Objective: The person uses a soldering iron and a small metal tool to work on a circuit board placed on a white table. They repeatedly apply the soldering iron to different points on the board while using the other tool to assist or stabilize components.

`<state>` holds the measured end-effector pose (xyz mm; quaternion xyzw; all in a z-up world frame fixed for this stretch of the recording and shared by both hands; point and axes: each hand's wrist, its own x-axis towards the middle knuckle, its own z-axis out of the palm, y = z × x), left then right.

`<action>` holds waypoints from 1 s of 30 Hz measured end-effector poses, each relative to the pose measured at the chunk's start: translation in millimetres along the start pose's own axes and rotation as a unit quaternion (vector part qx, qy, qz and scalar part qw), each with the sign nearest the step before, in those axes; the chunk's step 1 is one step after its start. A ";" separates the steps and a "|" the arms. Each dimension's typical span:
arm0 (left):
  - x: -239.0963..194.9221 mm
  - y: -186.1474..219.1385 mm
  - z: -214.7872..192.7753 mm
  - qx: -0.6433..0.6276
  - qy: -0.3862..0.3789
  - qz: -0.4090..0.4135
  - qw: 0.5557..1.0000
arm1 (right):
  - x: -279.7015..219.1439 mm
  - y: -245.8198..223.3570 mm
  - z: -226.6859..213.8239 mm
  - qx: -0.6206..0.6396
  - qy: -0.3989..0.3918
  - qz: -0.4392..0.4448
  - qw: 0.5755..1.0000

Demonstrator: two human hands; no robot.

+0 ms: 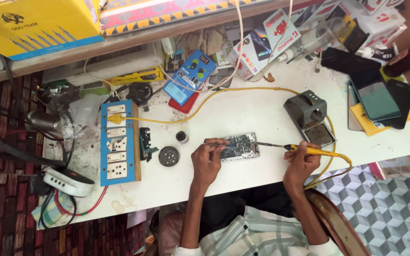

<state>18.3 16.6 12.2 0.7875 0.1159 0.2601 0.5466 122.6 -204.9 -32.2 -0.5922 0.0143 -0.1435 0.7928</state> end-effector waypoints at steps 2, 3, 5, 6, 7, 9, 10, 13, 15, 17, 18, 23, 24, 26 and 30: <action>-1.0 -7.7 1.2 -0.116 0.014 0.004 0.993 | 1.7 6.2 -0.2 0.030 0.019 0.015 0.999; -3.3 -11.3 4.2 -0.177 0.020 0.004 0.984 | 3.0 7.3 -3.5 0.043 0.028 0.021 0.998; -4.8 -15.2 8.3 -0.256 0.059 -0.022 0.964 | 6.8 6.9 -6.1 0.031 0.022 0.013 0.999; -3.7 -16.5 4.2 -0.287 0.080 -0.035 0.954 | 5.8 8.5 -1.6 0.031 0.019 0.015 0.999; -0.6 -17.0 3.7 -0.293 0.087 -0.025 0.952 | 9.0 8.7 1.6 0.031 0.016 0.008 0.999; -4.4 -15.5 2.4 -0.299 0.098 -0.019 0.949 | 3.3 7.8 -0.1 0.026 0.017 0.007 0.999; -4.5 -14.7 3.0 -0.305 0.097 -0.026 0.947 | 2.3 7.2 -1.5 0.027 0.013 0.009 1.000; 3.8 -11.9 8.9 -0.331 0.079 -0.042 0.940 | 6.6 5.0 -2.0 0.038 0.000 0.005 0.999; 3.0 -11.3 11.2 -0.350 0.050 -0.058 0.934 | 4.1 4.0 -3.4 0.053 -0.009 0.009 0.999; 3.7 -11.6 18.0 -0.350 0.061 -0.093 0.930 | 2.8 3.4 -4.4 0.044 0.001 0.008 0.999; 6.1 -12.5 19.1 -0.350 0.067 -0.106 0.928 | 3.5 3.8 -2.1 0.043 0.005 0.007 0.999; -0.9 -12.9 22.6 -0.313 0.046 -0.055 0.947 | 5.5 -0.5 -3.5 0.032 0.019 0.014 0.999; -2.9 -12.8 18.6 -0.314 0.048 -0.047 0.947 | 2.7 0.4 -0.7 0.029 0.022 0.026 0.999; -2.4 -10.3 18.0 -0.316 0.057 -0.043 0.946 | 2.2 -1.5 1.5 0.040 0.011 0.025 0.999; -1.8 -14.1 18.3 -0.283 0.032 0.001 0.959 | 1.3 0.4 -0.2 0.024 0.000 0.006 1.000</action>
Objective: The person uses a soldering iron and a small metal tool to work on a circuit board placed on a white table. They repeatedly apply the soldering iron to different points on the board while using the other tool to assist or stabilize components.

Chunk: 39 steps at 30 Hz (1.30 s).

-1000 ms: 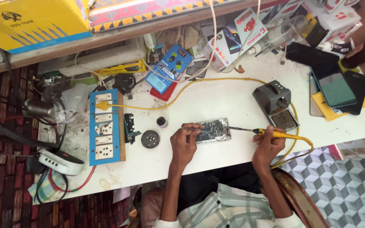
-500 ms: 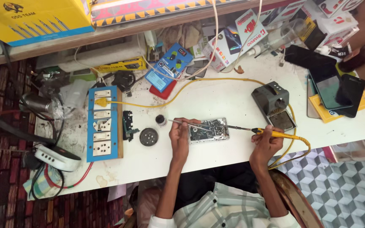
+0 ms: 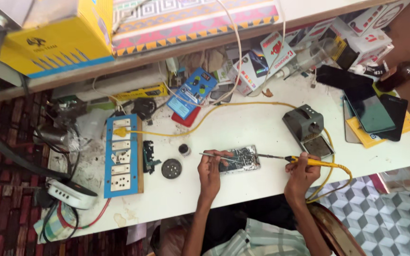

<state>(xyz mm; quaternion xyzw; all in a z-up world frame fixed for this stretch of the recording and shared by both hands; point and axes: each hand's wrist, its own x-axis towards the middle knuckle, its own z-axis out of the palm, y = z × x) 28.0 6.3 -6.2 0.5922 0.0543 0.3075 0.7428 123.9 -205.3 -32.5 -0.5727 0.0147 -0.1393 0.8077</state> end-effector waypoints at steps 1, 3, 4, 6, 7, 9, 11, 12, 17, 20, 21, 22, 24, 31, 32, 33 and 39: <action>-0.2 -2.0 -1.6 0.005 -0.005 -0.005 1.000 | 0.7 0.9 -1.6 0.003 0.004 -0.003 1.000; -2.5 -5.5 -5.9 0.016 -0.009 -0.020 1.000 | 1.3 4.1 -3.2 0.004 0.009 -0.005 1.000; -4.3 -6.5 -7.1 0.014 -0.014 -0.027 0.999 | 1.6 4.9 -4.3 0.011 0.012 -0.002 1.000; -4.6 -5.5 -8.0 0.011 -0.029 -0.035 0.999 | 3.3 5.3 -3.4 0.029 0.019 0.003 0.999; -2.7 -4.0 -8.2 0.016 -0.033 -0.029 0.999 | 5.2 5.7 -0.7 0.026 0.017 0.005 1.000; -8.1 -2.2 -6.2 0.025 -0.042 -0.026 0.998 | 2.3 4.7 -3.8 0.012 0.018 0.013 1.000; -10.0 -0.6 -4.3 0.070 -0.048 -0.025 0.996 | 2.6 4.2 -3.7 0.024 0.025 0.020 0.999; -11.3 0.4 -3.7 0.092 -0.049 -0.024 0.994 | 2.4 3.9 -3.6 0.030 0.028 0.024 0.999; -14.1 6.4 -2.9 0.194 -0.049 0.019 0.980 | 0.3 1.2 -4.5 0.030 0.007 0.014 0.999; -10.7 12.3 -2.8 0.229 -0.046 0.031 0.972 | 2.5 1.7 -1.9 0.027 0.007 0.016 0.999; -9.9 13.8 -1.8 0.232 -0.044 0.027 0.971 | 4.1 1.5 -2.4 0.026 0.006 0.017 0.999; -10.9 16.2 -1.9 0.248 -0.045 0.051 0.966 | 3.9 1.7 -3.3 0.023 0.007 0.013 1.000; -11.2 20.2 -1.6 0.281 -0.048 0.098 0.954 | 3.8 3.1 -4.1 0.017 0.011 0.006 1.000; -9.6 27.7 -0.4 0.312 -0.038 0.095 0.944 | 3.4 4.3 -5.5 0.026 0.007 -0.003 1.000; -9.3 28.4 -0.6 0.316 -0.040 0.100 0.943 | 3.5 4.5 -5.1 0.029 0.009 -0.002 1.000; -9.3 29.3 -0.8 0.320 -0.042 0.105 0.941 | 3.5 4.8 -4.6 0.032 0.011 0.000 0.999; -7.1 31.5 2.7 0.353 -0.029 0.072 0.932 | 4.5 4.2 -5.1 0.030 0.001 -0.003 1.000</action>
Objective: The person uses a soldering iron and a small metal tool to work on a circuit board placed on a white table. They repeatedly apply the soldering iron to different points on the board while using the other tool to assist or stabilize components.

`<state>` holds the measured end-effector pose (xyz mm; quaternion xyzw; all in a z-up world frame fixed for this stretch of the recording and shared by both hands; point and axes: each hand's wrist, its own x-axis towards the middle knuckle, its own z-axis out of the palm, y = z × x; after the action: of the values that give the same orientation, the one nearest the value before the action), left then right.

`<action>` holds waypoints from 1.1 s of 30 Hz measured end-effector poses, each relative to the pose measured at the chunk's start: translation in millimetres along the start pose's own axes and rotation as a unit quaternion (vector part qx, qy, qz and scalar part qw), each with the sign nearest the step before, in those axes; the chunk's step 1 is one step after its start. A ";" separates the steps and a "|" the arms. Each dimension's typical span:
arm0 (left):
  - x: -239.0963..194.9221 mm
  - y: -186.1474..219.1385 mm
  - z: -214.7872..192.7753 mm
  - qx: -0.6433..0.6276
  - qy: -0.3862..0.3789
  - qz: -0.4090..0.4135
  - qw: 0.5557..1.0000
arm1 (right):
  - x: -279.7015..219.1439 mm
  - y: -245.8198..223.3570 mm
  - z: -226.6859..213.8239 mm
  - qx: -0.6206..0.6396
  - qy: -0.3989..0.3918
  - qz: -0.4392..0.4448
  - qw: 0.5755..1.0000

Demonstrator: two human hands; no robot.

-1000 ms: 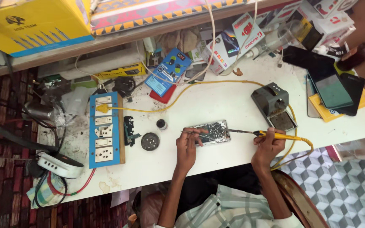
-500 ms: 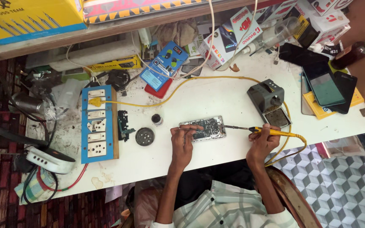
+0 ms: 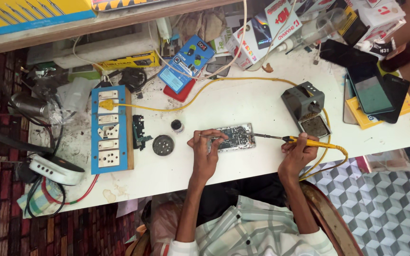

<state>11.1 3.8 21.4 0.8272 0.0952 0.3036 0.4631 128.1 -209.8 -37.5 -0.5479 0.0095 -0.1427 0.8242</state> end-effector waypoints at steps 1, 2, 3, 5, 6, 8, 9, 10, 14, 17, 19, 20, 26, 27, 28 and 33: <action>-0.6 0.5 -0.5 0.003 -0.004 -0.002 1.000 | -1.2 0.3 -0.6 0.001 -0.001 -0.002 1.000; -1.1 0.8 -0.9 0.005 -0.008 -0.004 1.000 | -1.7 0.7 -1.3 0.002 -0.003 -0.004 1.000; -0.8 0.9 -1.1 0.007 -0.012 -0.005 1.000 | -1.4 1.3 -1.4 0.004 -0.003 -0.008 1.000; -2.3 1.5 -1.7 0.037 -0.003 0.007 0.999 | -0.3 2.2 -1.7 0.004 -0.012 -0.011 1.000; -2.8 1.9 -1.2 0.051 0.001 0.014 0.999 | 0.4 2.0 -2.2 0.003 -0.015 -0.014 1.000; -1.8 1.7 -0.4 0.027 0.001 0.004 1.000 | 0.8 1.4 -2.1 0.004 -0.013 -0.014 1.000; -3.1 1.7 -1.0 0.016 -0.001 -0.001 1.000 | -1.3 0.8 -2.6 0.005 -0.011 -0.013 1.000; -5.1 2.0 -1.8 0.022 -0.001 0.000 1.000 | -3.6 0.3 -2.8 0.006 -0.009 -0.008 1.000; -6.0 0.4 -1.0 0.021 0.004 0.013 1.000 | -2.9 -1.9 0.0 0.016 -0.001 -0.003 1.000; -6.6 -3.7 1.4 0.009 0.008 0.031 0.999 | -3.1 -2.0 0.6 0.014 0.011 -0.012 1.000; -6.6 -7.5 2.2 0.022 0.009 0.051 0.998 | -4.5 -0.8 0.8 0.011 0.016 -0.021 1.000; -8.1 -7.9 2.1 0.038 0.009 0.065 0.997 | -6.5 -1.5 -0.3 0.010 0.015 -0.025 1.000; -7.6 -2.6 4.2 0.037 0.018 0.059 0.997 | -7.0 -6.4 0.7 -0.018 0.027 -0.034 0.999; -8.3 -3.0 2.9 0.036 0.011 0.044 0.998 | -7.6 -4.9 1.4 -0.012 0.026 -0.036 0.999; -7.1 -3.8 3.3 0.036 0.011 0.039 0.999 | -7.1 -3.8 1.8 -0.007 0.024 -0.032 0.999; -8.6 -6.9 4.5 0.022 0.012 0.042 0.999 | -5.2 -0.1 1.9 0.012 0.024 -0.025 0.999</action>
<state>7.8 0.6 10.4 0.8367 0.0721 0.3306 0.4307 123.4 -206.9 -37.3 -0.5346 0.0142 -0.1768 0.8263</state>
